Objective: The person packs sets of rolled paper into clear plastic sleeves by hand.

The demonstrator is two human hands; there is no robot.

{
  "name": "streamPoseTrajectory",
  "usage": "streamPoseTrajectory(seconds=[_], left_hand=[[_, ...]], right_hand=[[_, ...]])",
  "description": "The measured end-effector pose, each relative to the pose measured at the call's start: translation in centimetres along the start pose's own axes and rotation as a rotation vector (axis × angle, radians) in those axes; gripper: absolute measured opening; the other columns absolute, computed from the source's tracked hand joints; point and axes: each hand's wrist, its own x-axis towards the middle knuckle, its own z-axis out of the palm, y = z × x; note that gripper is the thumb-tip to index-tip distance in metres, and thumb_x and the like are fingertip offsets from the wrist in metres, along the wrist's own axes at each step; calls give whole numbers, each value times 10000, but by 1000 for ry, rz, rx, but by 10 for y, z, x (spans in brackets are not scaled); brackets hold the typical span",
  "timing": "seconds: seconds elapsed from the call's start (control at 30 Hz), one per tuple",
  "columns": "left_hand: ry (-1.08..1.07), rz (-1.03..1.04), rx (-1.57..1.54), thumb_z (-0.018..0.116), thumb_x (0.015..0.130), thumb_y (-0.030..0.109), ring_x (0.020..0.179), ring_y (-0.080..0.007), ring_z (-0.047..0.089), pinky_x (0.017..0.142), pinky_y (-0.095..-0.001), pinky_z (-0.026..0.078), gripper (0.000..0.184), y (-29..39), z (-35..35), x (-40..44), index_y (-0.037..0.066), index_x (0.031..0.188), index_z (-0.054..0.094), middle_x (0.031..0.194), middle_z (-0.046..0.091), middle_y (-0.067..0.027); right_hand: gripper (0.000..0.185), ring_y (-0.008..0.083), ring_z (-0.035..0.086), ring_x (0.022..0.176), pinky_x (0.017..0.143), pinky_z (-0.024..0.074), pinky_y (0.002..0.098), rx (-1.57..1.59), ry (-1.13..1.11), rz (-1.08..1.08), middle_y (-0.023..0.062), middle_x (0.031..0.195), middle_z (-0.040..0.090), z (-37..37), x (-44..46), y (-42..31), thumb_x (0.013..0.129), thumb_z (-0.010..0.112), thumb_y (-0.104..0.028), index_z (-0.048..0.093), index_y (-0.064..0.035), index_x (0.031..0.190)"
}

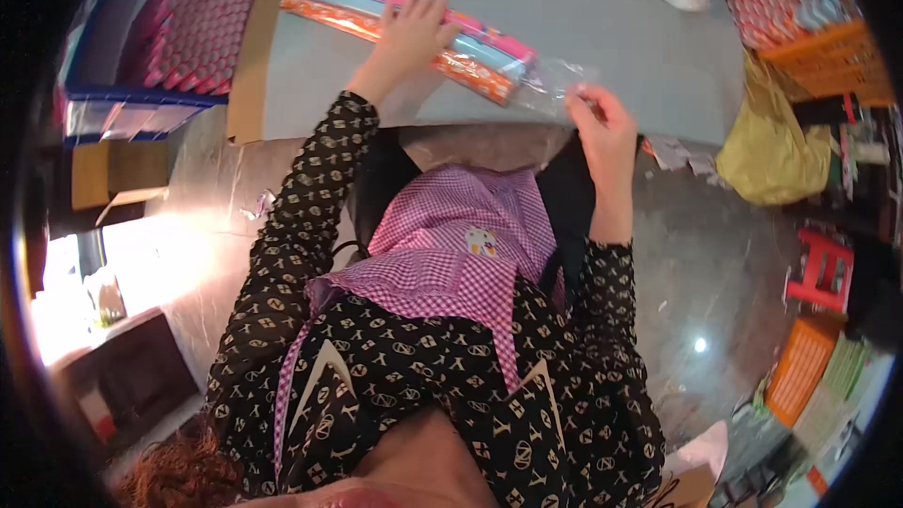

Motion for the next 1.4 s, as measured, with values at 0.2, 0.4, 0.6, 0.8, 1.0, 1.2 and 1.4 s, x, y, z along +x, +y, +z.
streamPoseTrajectory(seconds=[0.2,0.4,0.6,0.8,1.0,1.2,1.4], left_hand=[[10,-16,-58,430,915,465,1328,-366,330,1074,-576,205,565,2,-1,-4,72,1321,442,1406,406,-127],[27,-7,-85,438,914,457,1339,-367,317,1080,-573,195,557,2,0,-4,71,1316,447,1403,406,-137],[48,2,-142,457,907,454,1335,-367,320,1065,-591,209,556,3,-5,-6,85,1323,442,1402,409,-135],[-26,-7,-79,419,914,508,1356,-337,300,1073,-592,189,598,1,3,-2,103,1353,422,1434,388,-112],[-33,-7,-174,432,906,489,1356,-379,281,1082,-594,154,635,0,2,-3,47,1361,412,1438,370,-157],[-12,-21,-69,416,912,505,1357,-330,305,1077,-579,180,613,0,8,-2,98,1369,414,1442,386,-96],[-25,-30,-68,405,915,507,1362,-328,293,1087,-560,169,622,-1,8,-3,97,1383,401,1450,374,-94]], right_hand=[[152,24,385,477,417,303,172,436,-270,213,73,926,675,10,-4,-6,921,529,-94,618,-10,1012],[287,29,397,499,445,333,176,156,-367,374,7,767,604,11,-4,6,934,474,-107,603,-7,1169],[292,37,414,487,435,340,189,-14,-476,263,-15,687,582,10,7,15,911,472,-88,640,-29,1143],[264,29,431,474,422,332,183,-268,-297,160,-41,621,550,21,18,17,904,507,-136,668,-51,1096],[240,43,404,442,399,320,212,-59,-206,253,-23,614,555,27,17,-2,883,526,-117,684,-28,1041],[175,46,407,443,394,316,205,356,-257,326,69,732,659,18,18,9,817,504,-40,667,3,864],[236,47,377,408,365,288,205,316,-378,451,76,738,644,20,16,2,852,467,-39,653,2,991]])
